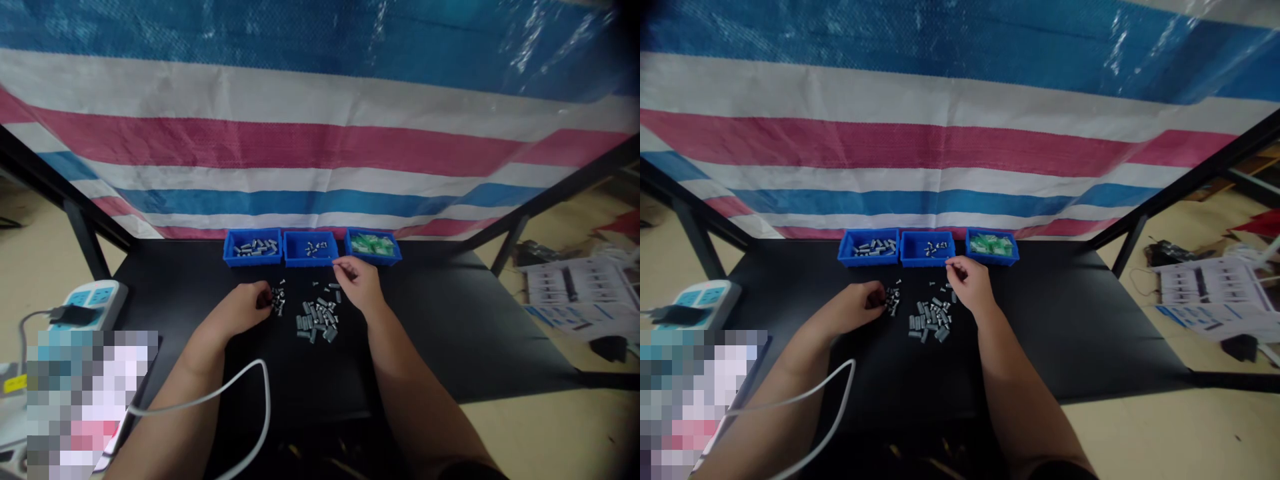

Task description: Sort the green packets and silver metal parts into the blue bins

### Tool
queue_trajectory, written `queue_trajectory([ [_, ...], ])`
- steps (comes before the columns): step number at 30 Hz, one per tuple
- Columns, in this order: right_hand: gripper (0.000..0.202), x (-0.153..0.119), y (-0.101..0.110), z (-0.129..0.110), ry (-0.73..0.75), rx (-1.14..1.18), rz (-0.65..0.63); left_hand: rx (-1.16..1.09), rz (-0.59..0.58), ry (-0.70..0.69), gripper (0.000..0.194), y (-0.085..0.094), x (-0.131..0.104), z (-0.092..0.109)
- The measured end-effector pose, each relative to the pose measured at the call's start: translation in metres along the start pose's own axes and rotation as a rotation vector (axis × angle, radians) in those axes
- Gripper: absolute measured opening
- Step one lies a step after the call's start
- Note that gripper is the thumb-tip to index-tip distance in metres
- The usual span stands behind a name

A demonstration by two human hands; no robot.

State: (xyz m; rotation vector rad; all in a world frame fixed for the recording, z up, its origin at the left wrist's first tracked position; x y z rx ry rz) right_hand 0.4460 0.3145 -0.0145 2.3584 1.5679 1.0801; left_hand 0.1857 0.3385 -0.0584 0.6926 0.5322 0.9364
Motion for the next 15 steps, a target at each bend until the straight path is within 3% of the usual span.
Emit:
queue_trajectory([
  [6,0.016,-0.006,-0.014,0.021,0.02,-0.16,-0.326,-0.028,0.036,-0.013,0.012,0.001,0.003,-0.002],
  [15,0.013,-0.017,-0.026,0.034,-0.091,-0.274,-0.433,-0.108,0.125,0.009,0.014,0.006,0.006,-0.002],
])
Point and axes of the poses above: each hand's wrist, its own x-axis towards the middle knuckle, its own y-axis out of the back of the hand, z = x × y, the point moved 10 cm from there along x, towards the middle knuckle, and after that the axes turned 6 degrees about z, right-handed, at the moved point
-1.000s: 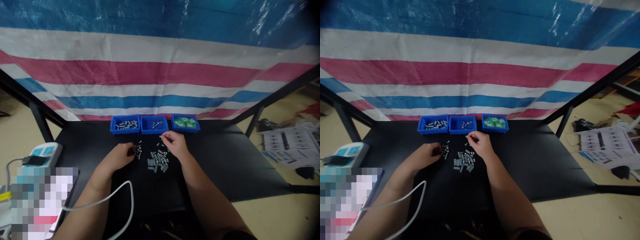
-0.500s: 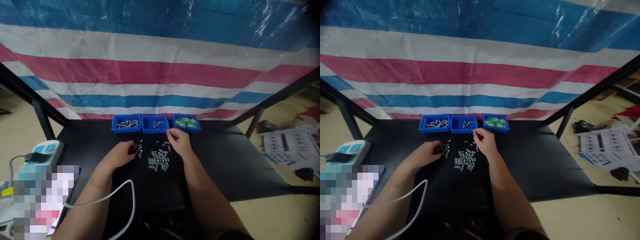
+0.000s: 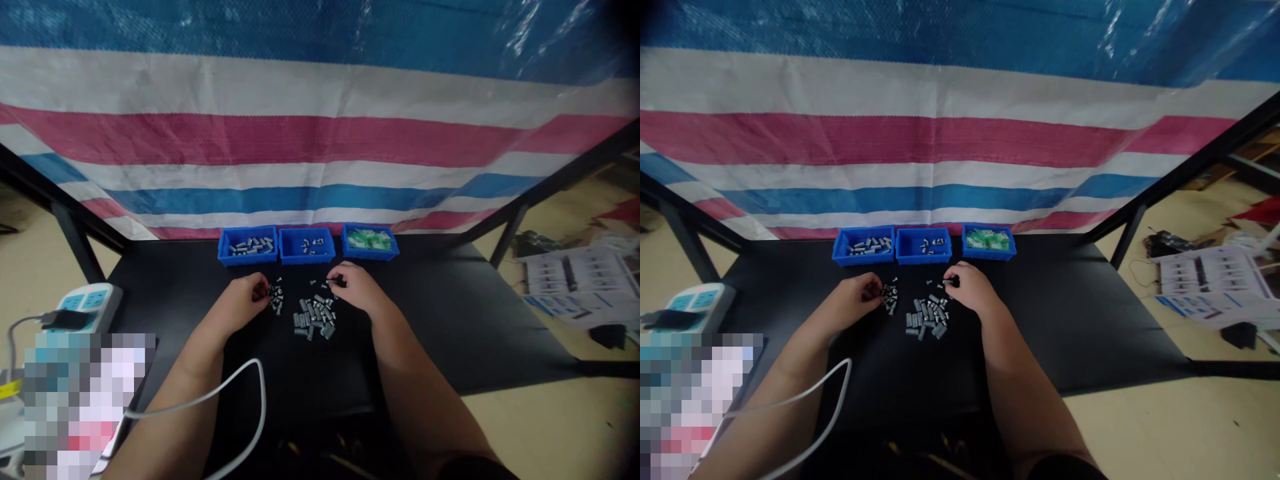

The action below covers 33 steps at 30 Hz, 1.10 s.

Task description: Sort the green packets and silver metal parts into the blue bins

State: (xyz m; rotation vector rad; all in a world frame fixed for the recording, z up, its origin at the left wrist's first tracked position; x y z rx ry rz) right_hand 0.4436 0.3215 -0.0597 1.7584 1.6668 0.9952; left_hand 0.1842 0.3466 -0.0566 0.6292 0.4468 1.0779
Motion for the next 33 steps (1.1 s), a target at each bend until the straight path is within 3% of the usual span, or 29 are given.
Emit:
queue_trajectory([
  [5,0.011,0.003,0.003,-0.003,0.007,-0.024,0.078,-0.127,-0.049,-0.031,0.02,-0.009,-0.001,0.008],
  [9,0.013,0.001,0.014,-0.03,0.13,0.158,0.165,-0.181,0.06,-0.088,0.019,-0.002,-0.001,0.019],
  [11,0.013,-0.003,0.013,-0.047,0.194,0.282,0.148,-0.212,0.123,-0.123,0.026,0.001,-0.002,0.028],
  [14,0.009,-0.01,0.0,-0.074,0.27,0.395,0.066,-0.309,0.083,-0.175,0.038,-0.009,-0.006,0.043],
  [19,0.004,-0.018,-0.007,-0.103,0.403,0.484,0.021,-0.438,-0.002,-0.201,0.026,-0.03,-0.008,0.052],
  [22,0.005,-0.017,0.003,-0.1,0.405,0.454,0.077,-0.544,0.142,-0.11,0.029,-0.017,-0.001,0.036],
  [26,0.007,-0.011,0.022,-0.075,0.302,0.324,0.169,-0.671,0.551,0.011,0.036,0.029,0.0,0.002],
  [28,0.006,-0.01,0.027,-0.067,0.29,0.279,0.186,-0.724,0.689,0.032,0.041,0.047,-0.002,-0.011],
  [30,0.003,-0.008,0.028,-0.061,0.291,0.266,0.187,-0.765,0.755,0.039,0.047,0.056,-0.001,-0.021],
  [33,0.004,-0.006,0.025,-0.054,0.269,0.249,0.181,-0.825,0.725,0.046,0.063,0.056,0.003,-0.027],
])
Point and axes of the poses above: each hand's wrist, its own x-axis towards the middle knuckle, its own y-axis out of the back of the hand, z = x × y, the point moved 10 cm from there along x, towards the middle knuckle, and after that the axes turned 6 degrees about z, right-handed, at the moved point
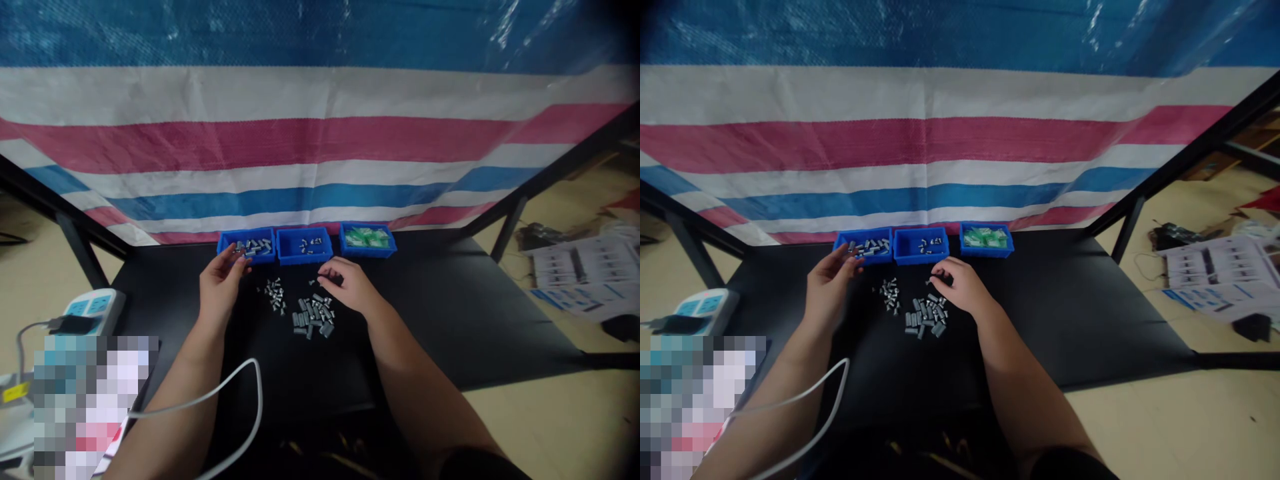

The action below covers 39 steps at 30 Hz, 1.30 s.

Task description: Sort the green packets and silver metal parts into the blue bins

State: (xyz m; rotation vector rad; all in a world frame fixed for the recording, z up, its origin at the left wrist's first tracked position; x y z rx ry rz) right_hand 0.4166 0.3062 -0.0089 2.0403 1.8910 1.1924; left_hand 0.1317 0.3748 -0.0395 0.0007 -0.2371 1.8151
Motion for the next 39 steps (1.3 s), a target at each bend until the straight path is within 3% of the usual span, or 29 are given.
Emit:
queue_trajectory([
  [3,0.007,-0.002,0.002,0.008,-0.042,-0.039,-0.001,-0.024,-0.105,-0.001,0.071,-0.01,-0.005,0.004],
  [6,0.019,-0.005,0.004,0.015,-0.098,-0.056,-0.076,0.005,-0.221,-0.018,0.047,-0.021,-0.015,0.009],
  [10,0.068,-0.013,0.003,0.022,-0.16,-0.061,-0.212,0.152,-0.336,-0.109,0.029,-0.029,-0.025,0.012],
  [15,0.105,-0.038,-0.009,0.02,-0.17,-0.05,-0.316,0.559,-0.569,-0.335,0.026,-0.051,-0.037,0.015],
  [18,0.131,-0.062,-0.023,0.018,-0.177,-0.104,-0.344,0.702,-0.793,-0.346,0.043,-0.064,-0.052,0.003],
  [22,0.15,-0.084,-0.042,0.012,-0.118,-0.284,-0.32,0.833,-0.956,-0.342,0.098,-0.064,-0.067,-0.018],
  [26,0.142,-0.08,-0.058,0.012,-0.111,-0.392,-0.264,0.922,-1.008,-0.346,0.115,-0.064,-0.074,-0.035],
  [31,0.112,-0.056,-0.075,0.008,-0.025,-0.35,-0.251,0.907,-0.973,-0.405,0.074,-0.077,-0.077,-0.035],
  [33,0.099,-0.047,-0.082,0.007,0.001,-0.315,-0.251,0.883,-0.956,-0.437,0.069,-0.083,-0.078,-0.033],
  [39,0.062,-0.018,-0.087,0.004,0.01,-0.22,-0.164,0.806,-0.973,-0.515,0.107,-0.089,-0.081,-0.029],
])
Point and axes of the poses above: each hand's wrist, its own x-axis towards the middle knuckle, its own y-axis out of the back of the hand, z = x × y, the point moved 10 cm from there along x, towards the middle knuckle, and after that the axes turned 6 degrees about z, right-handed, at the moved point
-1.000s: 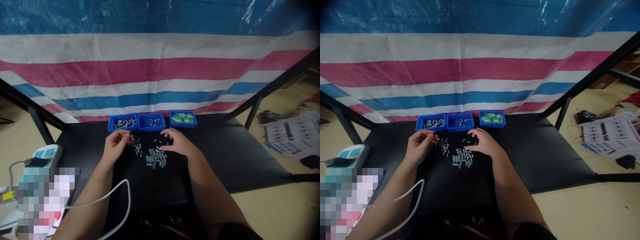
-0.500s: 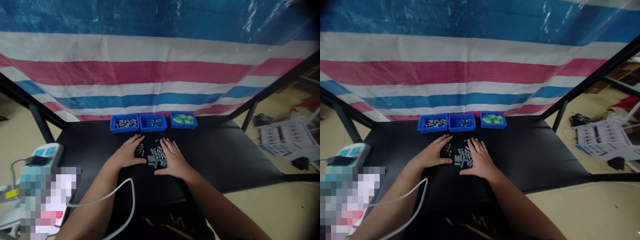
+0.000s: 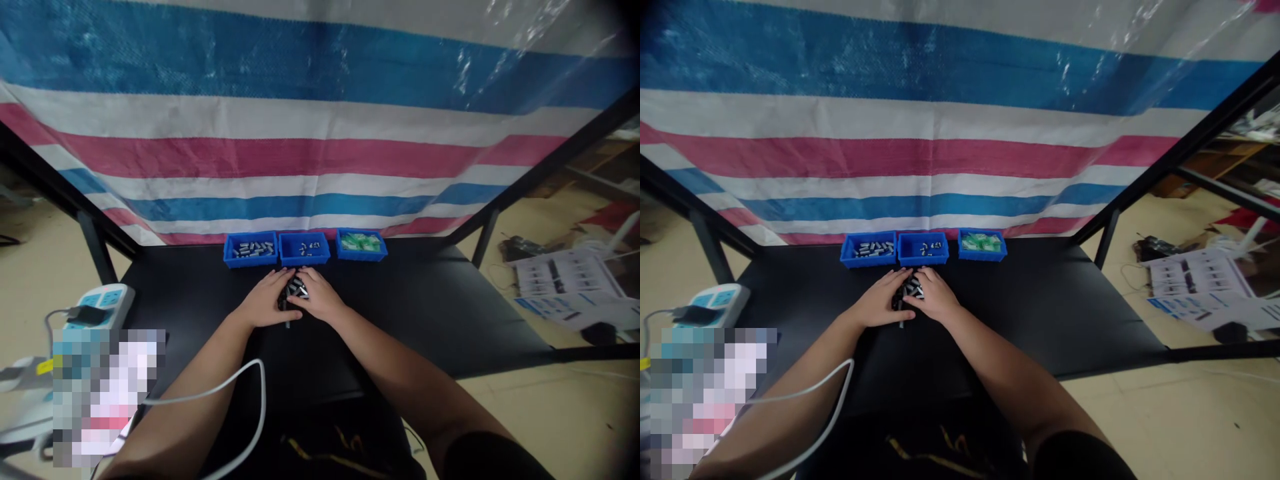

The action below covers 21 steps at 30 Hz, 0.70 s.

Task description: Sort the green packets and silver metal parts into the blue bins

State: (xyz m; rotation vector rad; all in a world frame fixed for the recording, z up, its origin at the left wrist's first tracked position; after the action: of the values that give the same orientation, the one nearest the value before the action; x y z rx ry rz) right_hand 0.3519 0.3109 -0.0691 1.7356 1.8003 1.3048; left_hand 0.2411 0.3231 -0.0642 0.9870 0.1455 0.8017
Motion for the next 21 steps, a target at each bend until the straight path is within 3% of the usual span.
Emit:
queue_trajectory([
  [3,0.053,0.008,0.008,0.001,-0.015,0.068,0.078,-0.08,0.029,0.006,0.106,0.009,-0.004,-0.001],
  [7,0.026,0.009,0.015,0.004,-0.013,0.11,0.173,-0.082,0.13,0.038,0.068,0.034,-0.01,-0.001],
  [11,0.027,0.011,0.014,0.003,-0.018,0.004,0.168,-0.001,0.109,0.059,0.053,0.052,-0.014,0.01],
  [16,0.019,0.024,0.013,0.0,-0.093,-0.171,0.061,0.024,-0.114,0.151,0.051,0.036,-0.02,0.019],
  [21,0.014,0.03,0.015,0.0,-0.146,-0.247,-0.014,0.041,-0.19,0.183,0.026,0.018,-0.02,0.019],
])
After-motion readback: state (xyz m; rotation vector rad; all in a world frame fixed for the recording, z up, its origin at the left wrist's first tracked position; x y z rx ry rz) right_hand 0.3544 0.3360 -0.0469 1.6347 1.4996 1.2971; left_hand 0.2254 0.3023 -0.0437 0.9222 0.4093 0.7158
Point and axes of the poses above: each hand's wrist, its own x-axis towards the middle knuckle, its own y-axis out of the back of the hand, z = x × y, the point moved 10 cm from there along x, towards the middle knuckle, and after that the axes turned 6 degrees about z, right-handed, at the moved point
